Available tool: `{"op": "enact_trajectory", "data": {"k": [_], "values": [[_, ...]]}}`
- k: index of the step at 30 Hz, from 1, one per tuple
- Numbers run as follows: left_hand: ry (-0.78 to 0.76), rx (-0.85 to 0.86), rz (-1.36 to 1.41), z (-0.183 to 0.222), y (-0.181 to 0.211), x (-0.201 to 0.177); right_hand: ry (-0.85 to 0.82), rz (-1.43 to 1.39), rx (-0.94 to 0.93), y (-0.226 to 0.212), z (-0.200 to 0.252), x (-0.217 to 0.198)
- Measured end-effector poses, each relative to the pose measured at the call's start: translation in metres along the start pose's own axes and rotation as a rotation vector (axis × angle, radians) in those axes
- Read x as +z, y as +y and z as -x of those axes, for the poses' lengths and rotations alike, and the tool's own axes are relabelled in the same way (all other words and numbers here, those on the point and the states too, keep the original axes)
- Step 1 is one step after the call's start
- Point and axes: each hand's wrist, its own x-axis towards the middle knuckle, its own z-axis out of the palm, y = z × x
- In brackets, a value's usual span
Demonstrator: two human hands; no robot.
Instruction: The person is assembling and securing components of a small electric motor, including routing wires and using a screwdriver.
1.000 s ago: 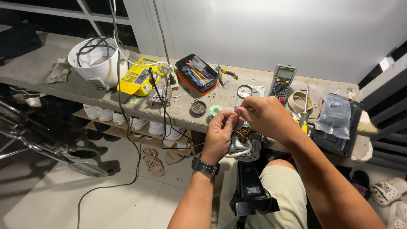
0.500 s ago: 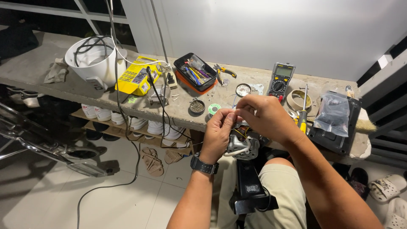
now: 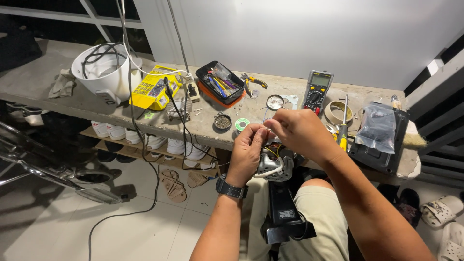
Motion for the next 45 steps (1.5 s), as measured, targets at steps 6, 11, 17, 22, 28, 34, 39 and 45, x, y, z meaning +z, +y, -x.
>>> {"op": "enact_trajectory", "data": {"k": [6, 11, 17, 22, 28, 34, 39, 45], "values": [[-0.016, -0.017, -0.007, -0.001, -0.005, -0.002, 0.116, -0.125, -0.077, -0.003, 0.006, 0.003], [-0.008, -0.024, 0.036, -0.001, 0.001, -0.004, 0.186, -0.325, -0.086, -0.007, 0.017, -0.008], [0.049, -0.055, 0.380, 0.003, -0.045, -0.016, 0.301, -0.273, -0.012, -0.039, 0.050, -0.026], [0.080, 0.005, 0.584, 0.014, -0.060, -0.002, 0.270, -0.116, -0.087, -0.074, 0.073, -0.026], [0.078, 0.095, 0.597, 0.028, -0.049, 0.013, 0.195, -0.041, -0.106, -0.084, 0.076, -0.020], [0.138, 0.166, 0.365, 0.031, -0.039, 0.014, 0.160, 0.125, -0.143, -0.086, 0.078, -0.011], [0.180, 0.182, 0.285, 0.033, -0.038, 0.012, 0.274, 0.378, -0.175, -0.065, 0.091, 0.014], [0.217, 0.147, 0.293, 0.025, -0.058, 0.009, 0.480, 0.173, -0.041, -0.056, 0.098, 0.055]]}}
